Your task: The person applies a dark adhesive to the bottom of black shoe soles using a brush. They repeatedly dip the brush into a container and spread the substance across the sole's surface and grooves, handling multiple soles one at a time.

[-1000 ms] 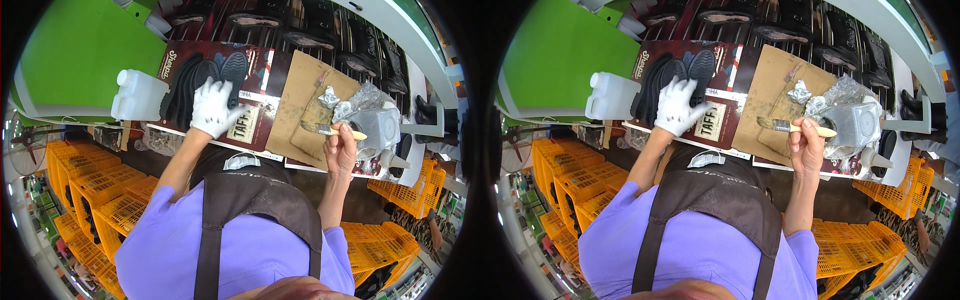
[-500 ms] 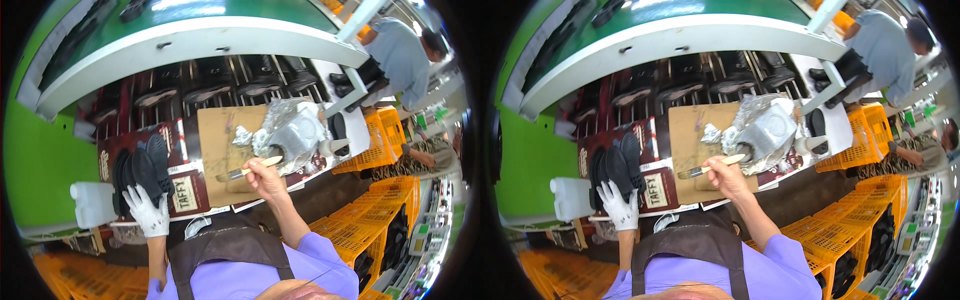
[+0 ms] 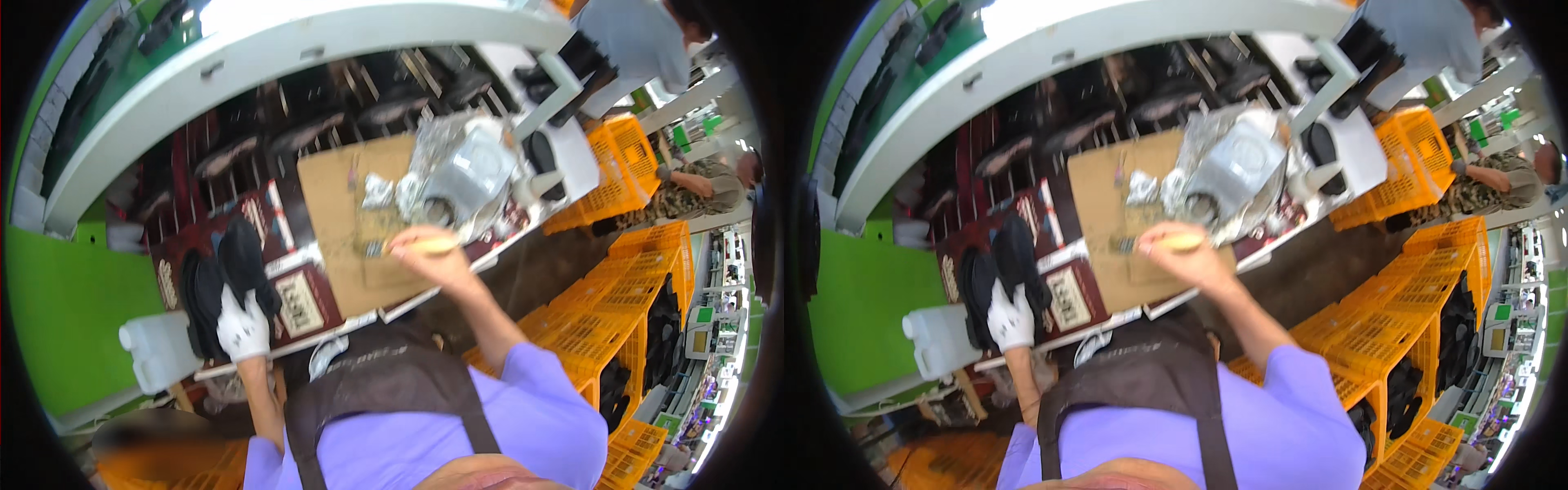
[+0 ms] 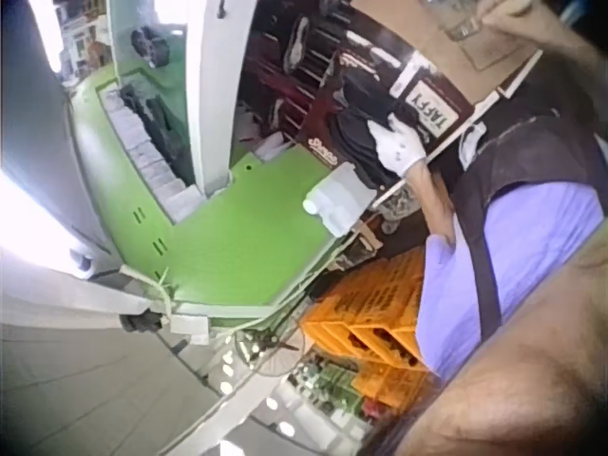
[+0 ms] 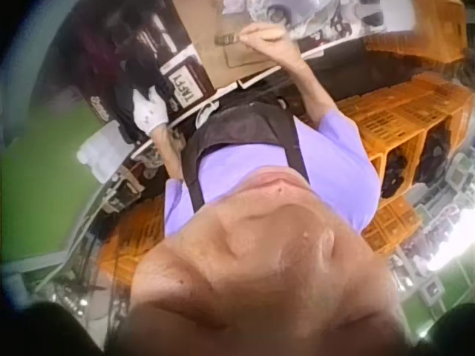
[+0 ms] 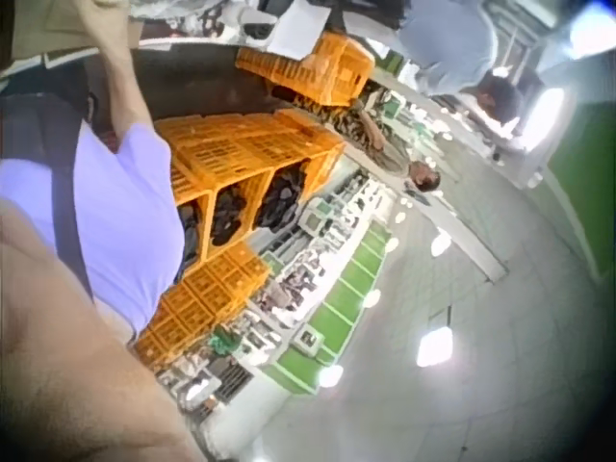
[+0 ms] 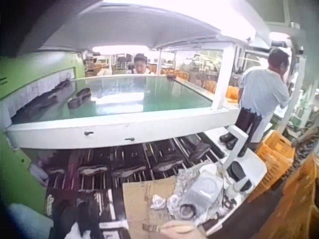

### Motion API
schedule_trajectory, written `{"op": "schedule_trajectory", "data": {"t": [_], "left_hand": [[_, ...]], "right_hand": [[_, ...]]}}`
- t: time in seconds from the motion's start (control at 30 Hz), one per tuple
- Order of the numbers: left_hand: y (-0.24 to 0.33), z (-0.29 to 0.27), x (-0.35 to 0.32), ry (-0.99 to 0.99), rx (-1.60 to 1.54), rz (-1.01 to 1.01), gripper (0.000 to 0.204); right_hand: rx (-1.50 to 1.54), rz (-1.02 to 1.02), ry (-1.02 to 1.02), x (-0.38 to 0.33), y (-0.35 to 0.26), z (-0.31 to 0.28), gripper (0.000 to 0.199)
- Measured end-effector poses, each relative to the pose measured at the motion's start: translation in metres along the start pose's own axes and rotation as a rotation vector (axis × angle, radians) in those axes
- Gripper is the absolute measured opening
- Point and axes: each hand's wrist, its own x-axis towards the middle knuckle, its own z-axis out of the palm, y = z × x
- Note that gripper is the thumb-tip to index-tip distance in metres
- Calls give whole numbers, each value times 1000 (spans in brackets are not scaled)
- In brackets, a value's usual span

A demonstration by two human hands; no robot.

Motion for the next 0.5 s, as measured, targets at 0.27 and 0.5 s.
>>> {"op": "schedule_trajectory", "data": {"t": [0.27,0.5], "left_hand": [[12,-34,2,-188,-1697,-118,44],[43,6,-2,-852,-2319,-205,61]], "right_hand": [[-248,-85,359,-14,-21,-54,9],[-668,-143,389,6,3,-50,12]]}}
